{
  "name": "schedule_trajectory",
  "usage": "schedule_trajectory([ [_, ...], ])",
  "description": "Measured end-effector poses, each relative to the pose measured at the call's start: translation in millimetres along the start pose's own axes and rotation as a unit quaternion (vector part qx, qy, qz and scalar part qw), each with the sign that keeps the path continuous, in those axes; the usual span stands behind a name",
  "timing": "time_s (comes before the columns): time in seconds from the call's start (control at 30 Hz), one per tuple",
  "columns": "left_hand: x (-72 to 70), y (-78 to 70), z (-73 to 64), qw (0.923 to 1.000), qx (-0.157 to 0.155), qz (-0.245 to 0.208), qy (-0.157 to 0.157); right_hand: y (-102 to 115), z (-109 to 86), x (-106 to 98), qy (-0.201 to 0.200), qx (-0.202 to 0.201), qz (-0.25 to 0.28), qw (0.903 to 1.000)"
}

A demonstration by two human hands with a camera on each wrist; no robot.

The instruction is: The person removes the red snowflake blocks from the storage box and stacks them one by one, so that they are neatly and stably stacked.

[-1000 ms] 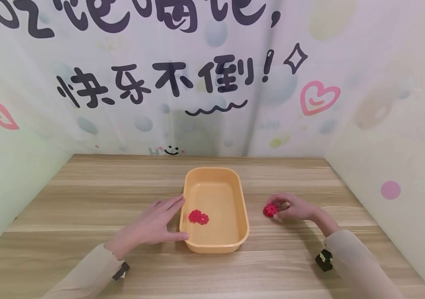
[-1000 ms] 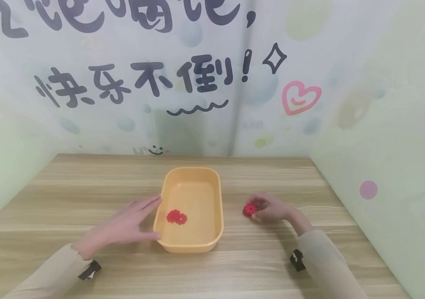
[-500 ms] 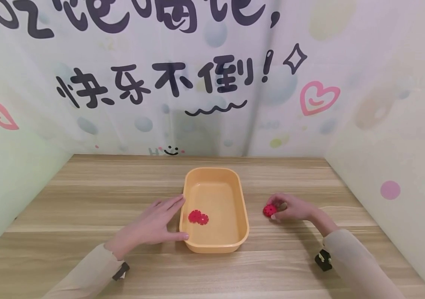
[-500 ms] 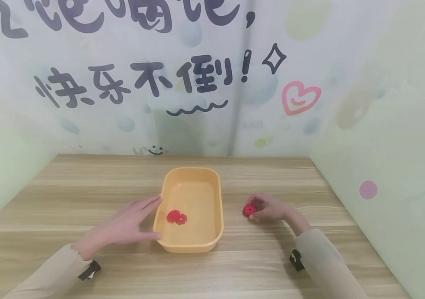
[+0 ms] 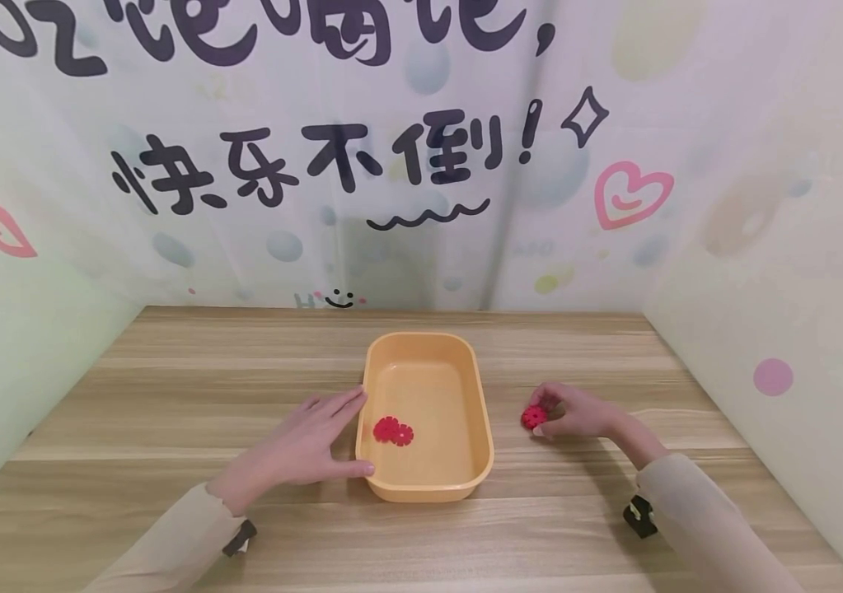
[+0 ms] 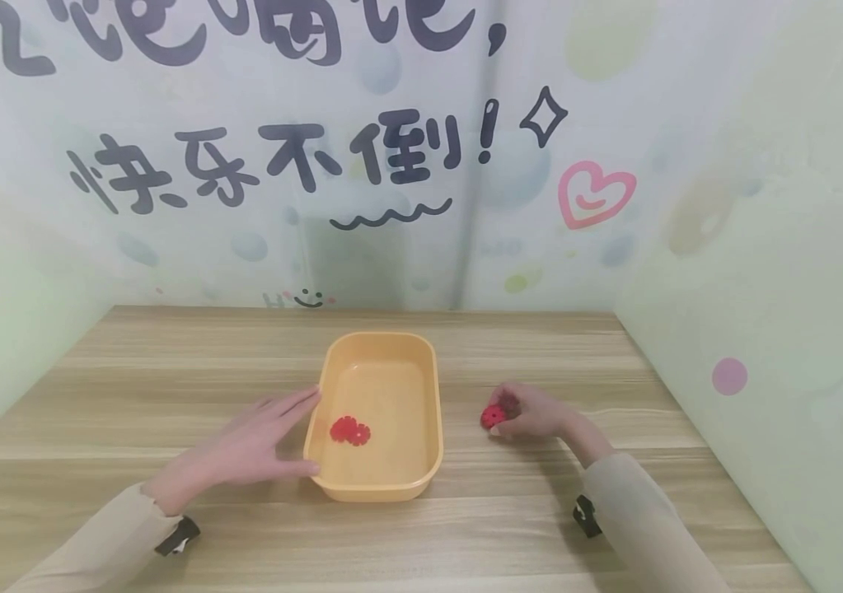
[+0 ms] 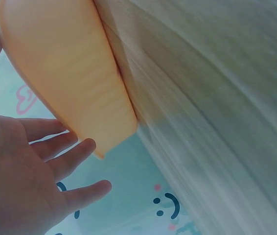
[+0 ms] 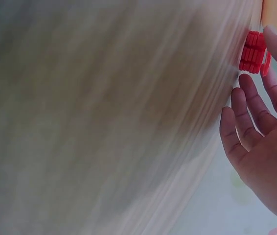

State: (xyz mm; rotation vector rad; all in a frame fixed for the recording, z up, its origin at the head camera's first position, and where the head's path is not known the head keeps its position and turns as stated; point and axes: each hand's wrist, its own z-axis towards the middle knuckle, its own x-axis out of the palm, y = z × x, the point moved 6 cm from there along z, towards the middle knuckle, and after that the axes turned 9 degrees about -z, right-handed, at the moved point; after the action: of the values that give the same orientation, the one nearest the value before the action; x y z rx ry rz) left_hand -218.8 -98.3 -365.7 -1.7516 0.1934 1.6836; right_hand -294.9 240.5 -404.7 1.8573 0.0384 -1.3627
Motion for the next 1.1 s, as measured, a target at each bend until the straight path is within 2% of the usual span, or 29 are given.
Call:
schedule_trajectory([
  [0.53,-1.0,-0.8,-0.2,0.9999,-0.006,-0.005,0.007,1.9,1.5,-0.1,-0.005,-0.013,-0.038,0.9992],
  [0.87,-0.8,-0.6,-0.3,1.0000,0.001,-0.002,0.005,4.4,0.7,-1.0,-0.005,-0.019,-0.025,0.9995],
  [1.0,-0.9,-0.5,-0.2,1.0000,0.003,-0.002,0.004,5.3,-1.1,-4.6,-0.001,-0.013,-0.026,0.9996],
  [1.1,-1.1,-0.5,-0.3,1.0000,0.002,-0.005,0.003,7.5,-1.7,-12.3,-0.011,-0.008,-0.036,0.9992],
])
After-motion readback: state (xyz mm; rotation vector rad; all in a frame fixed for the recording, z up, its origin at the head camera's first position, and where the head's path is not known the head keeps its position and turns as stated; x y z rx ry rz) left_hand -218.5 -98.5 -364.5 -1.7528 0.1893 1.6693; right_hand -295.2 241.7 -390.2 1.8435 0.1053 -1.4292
